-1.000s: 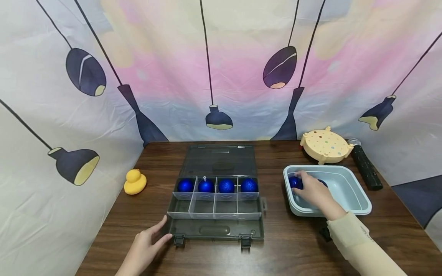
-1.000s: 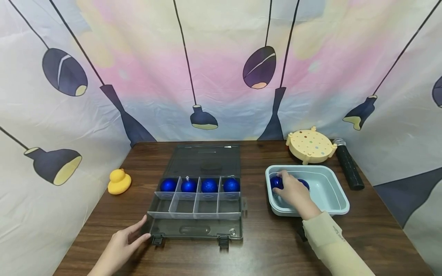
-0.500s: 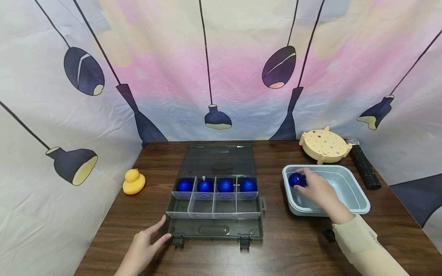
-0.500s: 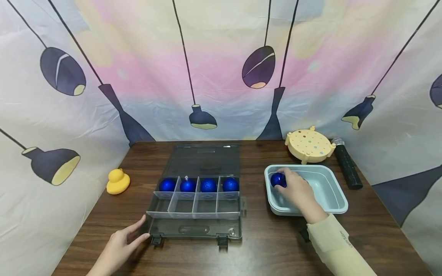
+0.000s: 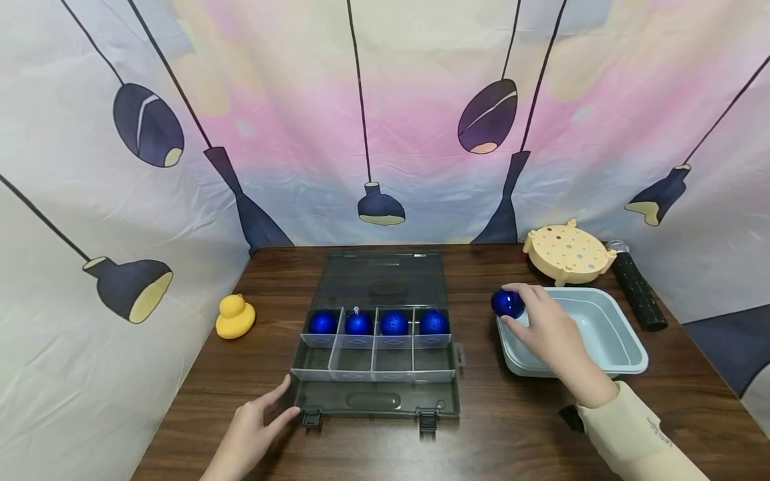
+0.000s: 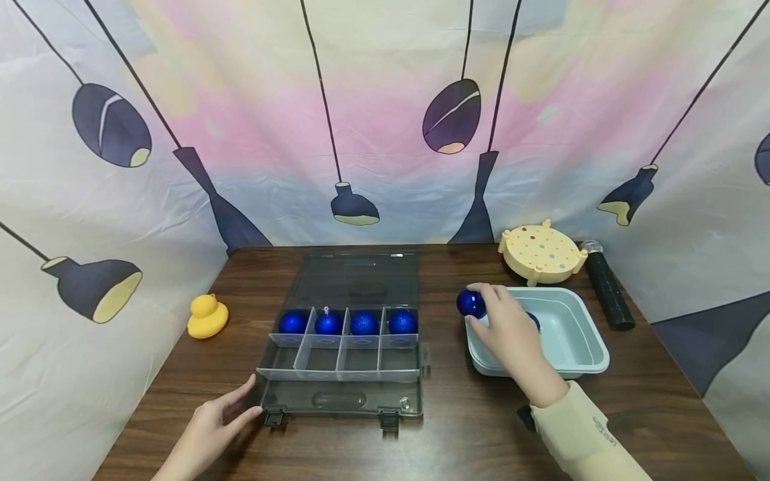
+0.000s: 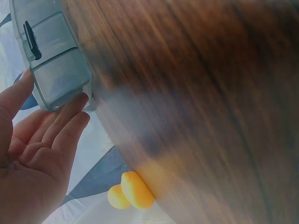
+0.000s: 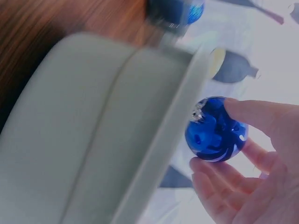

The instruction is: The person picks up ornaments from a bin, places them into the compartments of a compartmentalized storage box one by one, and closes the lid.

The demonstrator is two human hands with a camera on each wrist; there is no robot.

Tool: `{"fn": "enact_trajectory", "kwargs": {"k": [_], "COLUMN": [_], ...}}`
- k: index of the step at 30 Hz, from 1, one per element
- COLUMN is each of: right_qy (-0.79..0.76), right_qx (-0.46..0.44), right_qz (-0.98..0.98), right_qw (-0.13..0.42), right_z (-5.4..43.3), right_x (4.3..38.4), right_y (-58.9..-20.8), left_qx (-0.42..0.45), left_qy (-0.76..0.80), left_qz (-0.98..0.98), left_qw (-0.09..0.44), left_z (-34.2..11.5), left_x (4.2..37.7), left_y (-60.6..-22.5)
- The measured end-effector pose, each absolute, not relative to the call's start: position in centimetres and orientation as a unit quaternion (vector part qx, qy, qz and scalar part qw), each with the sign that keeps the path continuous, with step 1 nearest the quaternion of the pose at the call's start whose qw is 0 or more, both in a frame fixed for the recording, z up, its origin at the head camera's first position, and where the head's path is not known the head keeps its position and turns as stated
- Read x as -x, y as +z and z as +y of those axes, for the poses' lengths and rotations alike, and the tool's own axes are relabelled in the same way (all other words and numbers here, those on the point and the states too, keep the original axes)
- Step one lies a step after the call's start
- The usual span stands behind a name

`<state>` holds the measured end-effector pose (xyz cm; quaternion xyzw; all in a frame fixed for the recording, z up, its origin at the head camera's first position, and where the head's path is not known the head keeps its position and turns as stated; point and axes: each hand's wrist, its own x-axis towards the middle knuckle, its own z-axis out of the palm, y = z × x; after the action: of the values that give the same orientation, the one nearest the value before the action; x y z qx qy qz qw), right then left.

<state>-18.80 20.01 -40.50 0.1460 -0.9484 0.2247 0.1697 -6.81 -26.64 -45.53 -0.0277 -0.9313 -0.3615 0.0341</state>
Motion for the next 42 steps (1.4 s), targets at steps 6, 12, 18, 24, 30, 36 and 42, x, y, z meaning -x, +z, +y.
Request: {"fn": "enact_trajectory", "kwargs": {"k": [6,12,18,24,30,36,42], "right_qy": [0.239,0.255,0.236,0.231,0.222,0.213,0.206], "right_qx": [-0.218,-0.316,-0.341,-0.356,-0.352,-0.349,-0.353], "right_qz": [-0.931,-0.906,-0.907,-0.904,-0.909,-0.913,-0.913], "right_qw": [0.168,0.122,0.068,0.051,0.032,0.009,0.001], "right_z": [17.4,14.8,13.2,12.3,11.8,11.6,11.6], "right_x": [18.1,17.7,17.5,17.8,18.0,18.2,18.2], "right_y": [-40.5,-41.2,-41.8,-42.2,-42.7,-43.3,-43.7], "left_qx": [0.032,0.032,0.034,0.032,0.032,0.030,0.030], "left_qy": [-0.359,-0.358,-0.352,-0.355,-0.360,-0.359,-0.359], "left_qz": [-0.932,-0.932,-0.934,-0.933,-0.931,-0.932,-0.932], "left_qw": [0.043,0.042,0.048,0.046,0.046,0.045,0.044], "left_z": [-26.7,-26.6,-26.6,-26.6,-26.6,-26.6,-26.6], "left_x": [6.8,6.8,6.8,6.8,6.8,6.8,6.8], "left_y": [-45.7,-45.7,-45.7,-45.7,-45.8,-45.9,-45.8]}}
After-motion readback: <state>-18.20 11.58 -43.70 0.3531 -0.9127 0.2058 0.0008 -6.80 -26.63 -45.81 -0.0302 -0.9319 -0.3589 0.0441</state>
